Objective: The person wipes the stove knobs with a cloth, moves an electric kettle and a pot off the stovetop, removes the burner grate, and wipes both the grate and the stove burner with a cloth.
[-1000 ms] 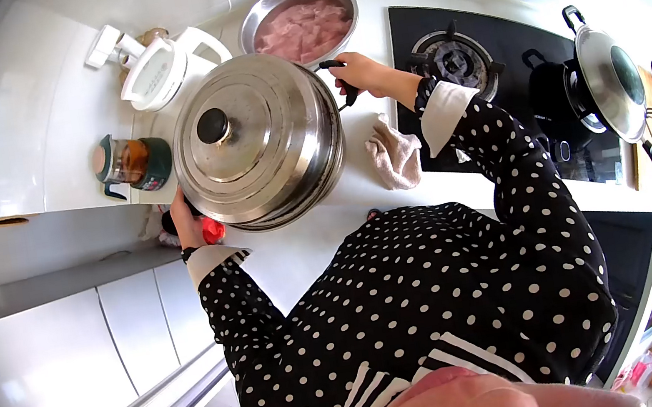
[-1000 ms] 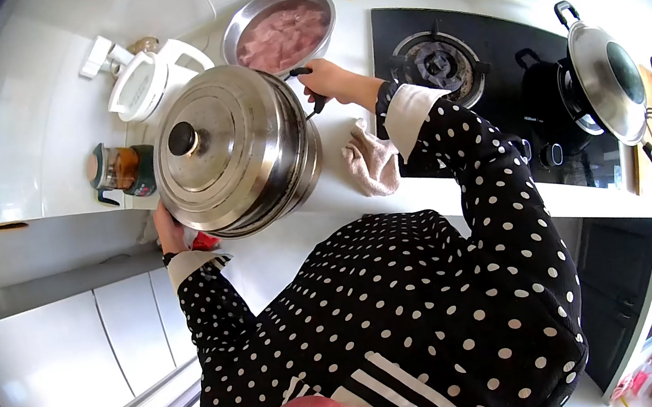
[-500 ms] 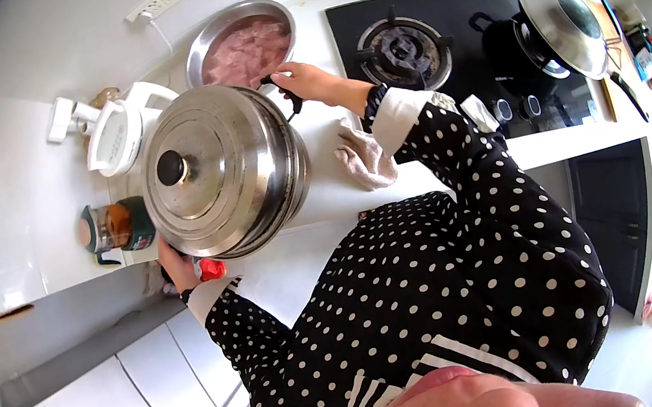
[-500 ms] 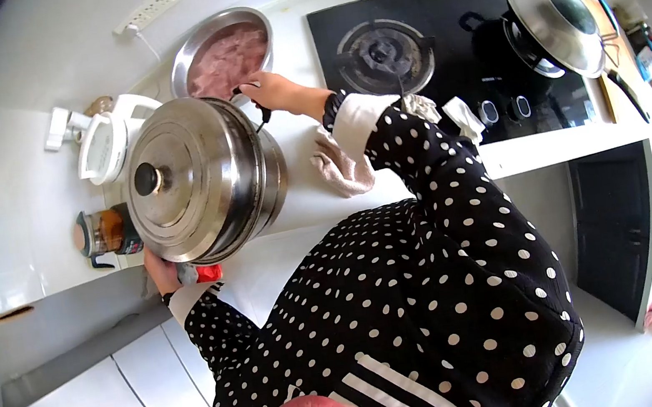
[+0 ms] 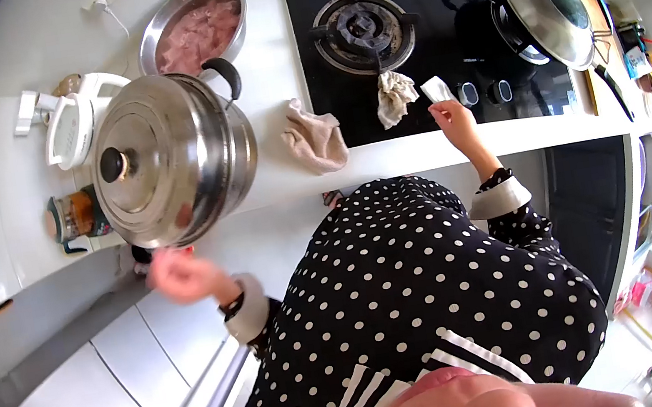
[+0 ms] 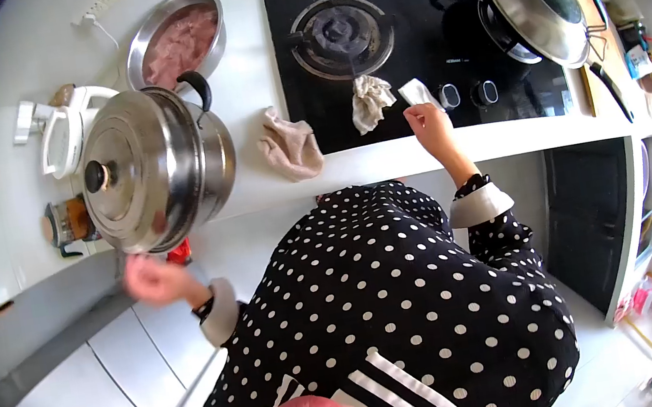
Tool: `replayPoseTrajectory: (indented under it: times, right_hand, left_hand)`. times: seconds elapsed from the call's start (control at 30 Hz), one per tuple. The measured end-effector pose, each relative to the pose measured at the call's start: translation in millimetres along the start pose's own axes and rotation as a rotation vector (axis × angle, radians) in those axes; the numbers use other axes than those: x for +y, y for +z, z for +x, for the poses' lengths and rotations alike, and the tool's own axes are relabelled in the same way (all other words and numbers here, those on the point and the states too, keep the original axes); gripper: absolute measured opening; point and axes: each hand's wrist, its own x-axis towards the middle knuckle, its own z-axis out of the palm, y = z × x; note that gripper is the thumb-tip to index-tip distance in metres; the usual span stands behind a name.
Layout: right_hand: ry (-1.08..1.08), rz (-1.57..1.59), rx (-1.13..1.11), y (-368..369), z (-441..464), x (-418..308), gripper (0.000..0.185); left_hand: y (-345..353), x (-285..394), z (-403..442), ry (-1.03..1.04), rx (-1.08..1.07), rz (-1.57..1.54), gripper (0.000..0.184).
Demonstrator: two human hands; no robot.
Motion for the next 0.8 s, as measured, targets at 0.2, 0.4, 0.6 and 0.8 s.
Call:
replayPoseTrajectory:
  times: [0.2,0.4,0.6,0.8]
  right_hand:
    - [-0.251,0.068,-0.068,-21.2,22.9,-1.4,0.010]
    - [-0.257,0.160,-0.127,-37.0,20.3,12.5,0.010]
    - [-0.207,0.181,-0.129,-41.9,13.2,16.4,0.010]
    - [-0.421,0.027,-0.062,11.5,34.3,-21.9,0.036]
  left_hand:
    - [114.9,120.9,-104.6,-0.101,-0.846,-0.103,0.035]
    - [149.1,91.6,-162.8,-0.165,-1.134,0.111,0.033]
    - [138.5,92.0,-128.4,-0.298,-0.924,0.238,0.032]
    - [148.6,95.2,-108.8,-0.215,-1.313,0.374,0.040]
